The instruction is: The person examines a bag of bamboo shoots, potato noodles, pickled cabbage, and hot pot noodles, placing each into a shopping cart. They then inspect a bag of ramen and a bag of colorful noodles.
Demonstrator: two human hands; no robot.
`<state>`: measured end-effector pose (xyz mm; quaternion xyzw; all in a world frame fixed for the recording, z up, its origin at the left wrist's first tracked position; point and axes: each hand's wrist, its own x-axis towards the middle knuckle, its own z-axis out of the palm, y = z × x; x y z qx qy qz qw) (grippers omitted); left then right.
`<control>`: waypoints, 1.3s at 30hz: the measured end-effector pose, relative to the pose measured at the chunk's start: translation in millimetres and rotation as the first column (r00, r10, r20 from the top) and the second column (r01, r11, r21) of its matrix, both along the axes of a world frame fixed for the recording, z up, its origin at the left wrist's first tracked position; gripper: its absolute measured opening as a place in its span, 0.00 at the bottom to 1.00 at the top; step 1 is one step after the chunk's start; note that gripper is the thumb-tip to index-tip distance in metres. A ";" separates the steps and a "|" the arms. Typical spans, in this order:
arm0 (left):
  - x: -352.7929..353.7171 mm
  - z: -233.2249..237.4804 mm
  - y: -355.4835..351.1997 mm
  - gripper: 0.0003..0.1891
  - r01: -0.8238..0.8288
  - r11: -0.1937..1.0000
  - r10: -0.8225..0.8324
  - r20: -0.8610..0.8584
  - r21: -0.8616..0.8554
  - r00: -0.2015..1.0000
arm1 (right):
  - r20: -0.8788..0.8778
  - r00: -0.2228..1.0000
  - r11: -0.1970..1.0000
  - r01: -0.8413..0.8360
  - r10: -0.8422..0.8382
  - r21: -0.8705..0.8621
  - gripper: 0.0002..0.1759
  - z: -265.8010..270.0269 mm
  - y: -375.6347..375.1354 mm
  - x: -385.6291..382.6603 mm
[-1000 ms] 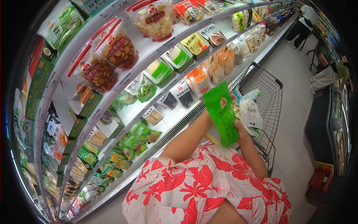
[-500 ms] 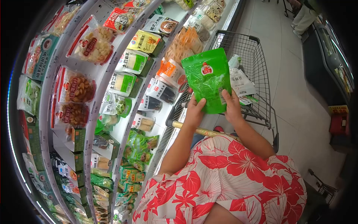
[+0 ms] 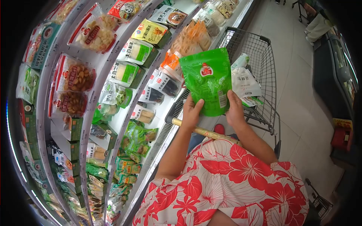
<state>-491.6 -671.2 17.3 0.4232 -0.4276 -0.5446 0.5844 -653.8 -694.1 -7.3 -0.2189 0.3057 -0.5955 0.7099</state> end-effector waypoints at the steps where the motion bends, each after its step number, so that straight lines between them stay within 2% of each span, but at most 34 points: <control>1: -0.1 0.4 1.2 0.23 0.001 1.000 -0.001 0.003 0.007 1.000 | 0.003 1.000 1.000 0.001 -0.001 0.007 0.18 0.6 0.9 0.0; 3: -0.5 0.3 3.2 0.21 -0.051 0.997 0.054 0.059 -0.056 0.997 | -0.052 0.998 0.999 -0.025 0.023 -0.041 0.18 -0.1 1.7 -1.1; 6: 0.2 -3.0 5.4 0.20 -0.064 0.993 0.078 0.143 -0.099 0.987 | -0.032 0.999 0.998 -0.025 0.024 -0.057 0.18 -4.2 2.7 -1.6; 10: -1.6 -4.0 5.9 0.19 -0.086 0.989 0.103 0.145 -0.124 0.984 | -0.022 1.000 1.000 -0.017 0.017 -0.001 0.20 -1.4 3.0 -1.9; 16: -2.2 -5.2 5.7 0.19 -0.109 0.988 0.123 0.133 -0.111 0.983 | -0.033 0.998 0.998 -0.047 0.045 -0.048 0.18 -1.3 1.1 -1.2; 21: -1.6 -3.0 5.1 0.20 -0.101 0.989 0.118 0.173 -0.107 0.978 | -0.015 1.000 1.000 -0.008 0.008 -0.015 0.19 0.3 1.5 0.0; 24: -1.6 -0.8 4.0 0.20 -0.092 0.991 0.107 0.153 -0.102 0.983 | 0.036 0.999 0.999 -0.036 0.036 0.012 0.19 5.8 1.8 -1.6; 30: -1.8 -0.8 2.2 0.18 -0.114 0.988 0.126 0.116 -0.106 0.985 | 0.011 0.999 0.999 -0.048 0.048 0.019 0.17 3.9 0.1 -1.3; 37: 0.3 -1.8 0.6 0.18 -0.127 0.988 0.139 0.145 -0.089 0.980 | -0.006 0.994 0.994 -0.105 0.105 -0.036 0.16 19.3 3.0 0.1; 39: 1.6 -4.0 0.5 0.19 -0.089 0.994 0.097 0.128 -0.067 0.987 | -0.035 0.994 0.992 -0.110 0.108 -0.055 0.16 17.7 2.7 0.6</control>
